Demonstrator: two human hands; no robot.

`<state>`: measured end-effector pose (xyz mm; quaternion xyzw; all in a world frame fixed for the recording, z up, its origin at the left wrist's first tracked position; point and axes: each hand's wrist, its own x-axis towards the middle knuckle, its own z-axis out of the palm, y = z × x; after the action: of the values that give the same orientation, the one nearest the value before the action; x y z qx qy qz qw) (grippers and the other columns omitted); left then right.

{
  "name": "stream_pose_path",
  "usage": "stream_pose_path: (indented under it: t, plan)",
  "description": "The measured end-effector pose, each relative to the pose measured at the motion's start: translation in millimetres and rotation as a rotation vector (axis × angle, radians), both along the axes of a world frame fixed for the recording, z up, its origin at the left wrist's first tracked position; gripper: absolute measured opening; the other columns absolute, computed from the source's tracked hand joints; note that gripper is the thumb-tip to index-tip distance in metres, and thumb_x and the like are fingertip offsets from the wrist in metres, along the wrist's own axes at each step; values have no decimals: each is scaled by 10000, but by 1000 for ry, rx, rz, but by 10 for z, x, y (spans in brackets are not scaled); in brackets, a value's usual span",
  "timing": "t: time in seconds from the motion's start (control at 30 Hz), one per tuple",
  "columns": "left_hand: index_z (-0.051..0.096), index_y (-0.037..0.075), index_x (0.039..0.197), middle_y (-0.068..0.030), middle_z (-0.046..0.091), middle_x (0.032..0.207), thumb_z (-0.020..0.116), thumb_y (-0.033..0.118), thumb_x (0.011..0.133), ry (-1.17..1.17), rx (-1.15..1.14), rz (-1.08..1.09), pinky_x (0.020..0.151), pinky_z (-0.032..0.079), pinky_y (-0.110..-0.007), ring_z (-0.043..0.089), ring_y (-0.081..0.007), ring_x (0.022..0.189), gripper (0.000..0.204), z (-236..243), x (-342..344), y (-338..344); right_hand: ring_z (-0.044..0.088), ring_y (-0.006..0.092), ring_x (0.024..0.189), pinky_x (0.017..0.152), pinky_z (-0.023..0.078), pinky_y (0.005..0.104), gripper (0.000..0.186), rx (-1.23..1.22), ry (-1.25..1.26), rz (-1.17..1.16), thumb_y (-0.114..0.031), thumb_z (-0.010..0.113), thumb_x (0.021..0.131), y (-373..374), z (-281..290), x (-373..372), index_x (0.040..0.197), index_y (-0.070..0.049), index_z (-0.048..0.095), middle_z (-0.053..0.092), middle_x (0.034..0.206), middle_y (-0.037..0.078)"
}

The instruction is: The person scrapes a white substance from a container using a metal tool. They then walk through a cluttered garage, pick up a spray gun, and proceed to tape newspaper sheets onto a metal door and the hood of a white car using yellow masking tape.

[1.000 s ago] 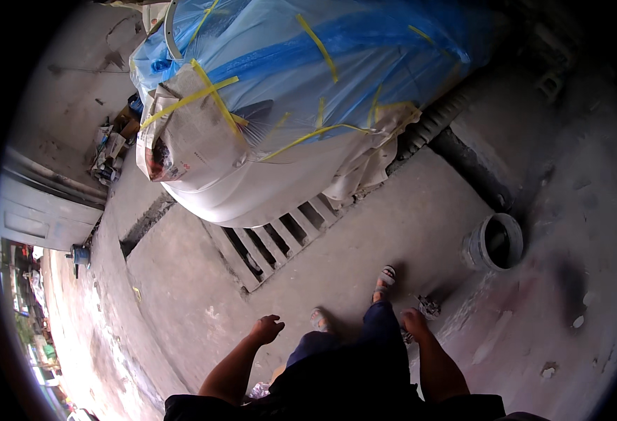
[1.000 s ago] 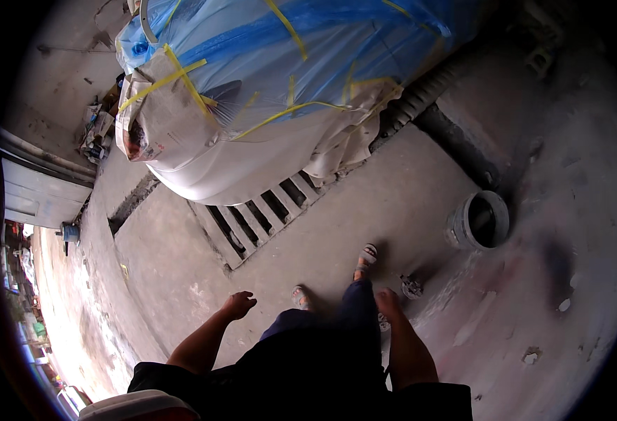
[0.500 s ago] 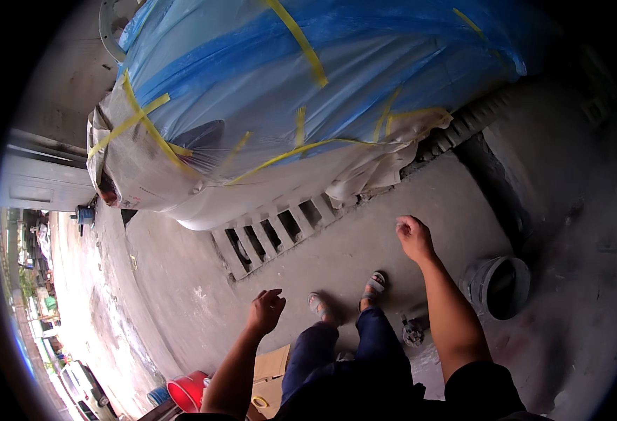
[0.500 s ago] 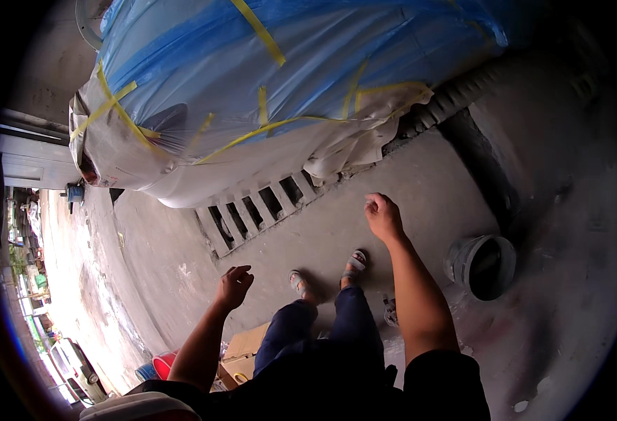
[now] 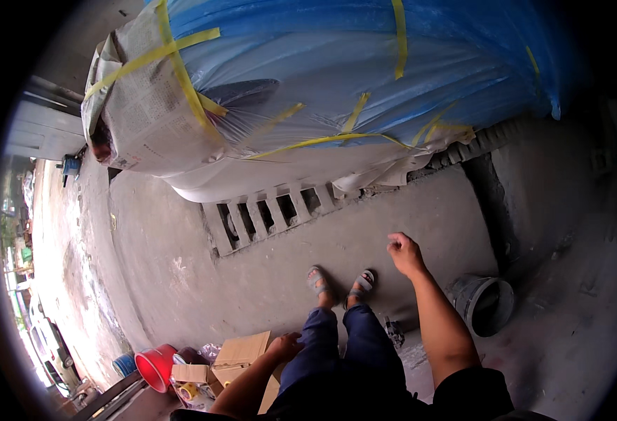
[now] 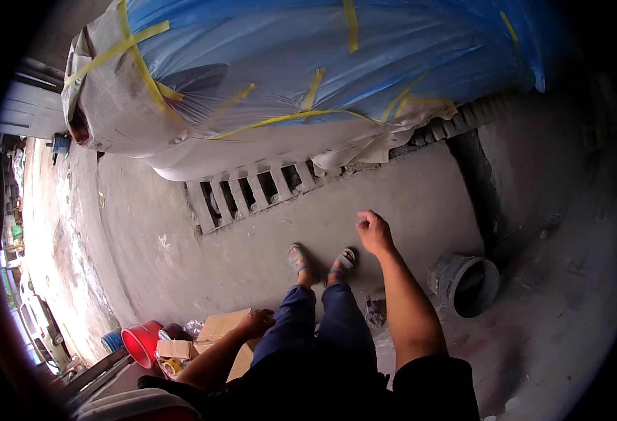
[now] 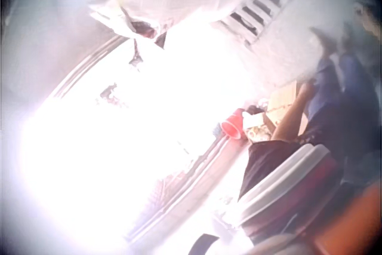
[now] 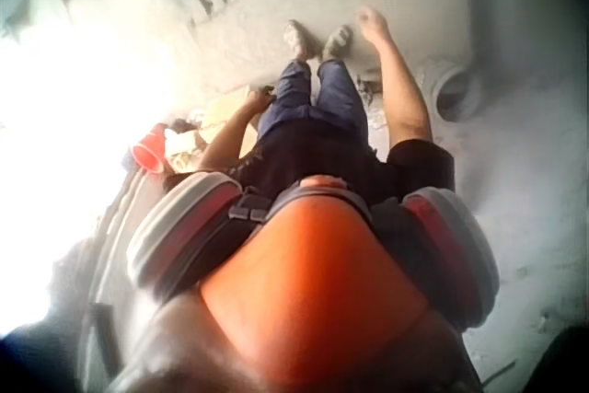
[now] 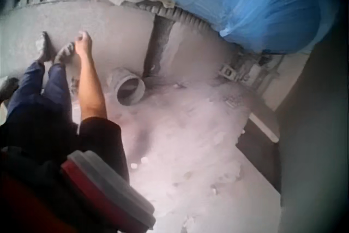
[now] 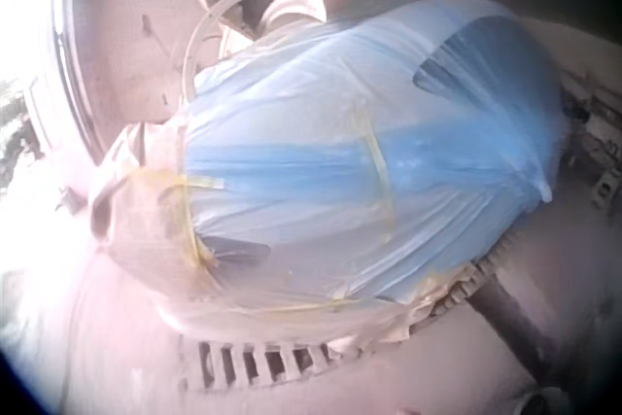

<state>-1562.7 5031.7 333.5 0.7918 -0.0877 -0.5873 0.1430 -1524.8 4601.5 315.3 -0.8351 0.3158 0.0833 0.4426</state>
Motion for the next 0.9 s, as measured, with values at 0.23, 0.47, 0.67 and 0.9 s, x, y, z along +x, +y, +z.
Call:
stream_pose_path:
  t: [0.23, 0.47, 0.67, 0.9]
  plan:
    - [631, 76, 1103, -213, 583, 1166, 517, 352, 821, 9, 60, -118, 900, 469, -434, 567, -349, 1079, 411, 276, -474, 708, 649, 185, 710, 666, 507, 320, 148, 314, 473, 185, -110, 568, 794, 858, -292, -1961, 892, -49, 661, 668, 773, 92]
    - [619, 49, 1135, -225, 631, 1051, 514, 369, 802, -176, 104, 451, 920, 459, -415, 594, -349, 1031, 473, 299, -1036, 1121, 640, 215, 664, 646, 509, 338, 160, -78, 469, 420, -186, 576, 793, 679, -103, -1934, 874, -66, 644, 657, 732, 100]
    - [580, 15, 1172, -223, 621, 1095, 572, 365, 813, -259, -37, 720, 913, 460, -397, 597, -337, 1040, 501, 338, -874, 1896, 615, 185, 573, 552, 505, 332, 136, -13, 564, 564, -175, 587, 765, 1169, -63, -1205, 857, -89, 639, 645, 706, 80]
    - [568, 6, 1177, -215, 633, 1075, 584, 353, 816, -312, -65, 930, 887, 469, -390, 608, -326, 1023, 501, 245, -665, 3426, 609, 322, 965, 843, 477, 389, 263, -243, 463, 784, -292, 514, 800, 3367, 224, -166, 913, -110, 666, 654, 988, 151]
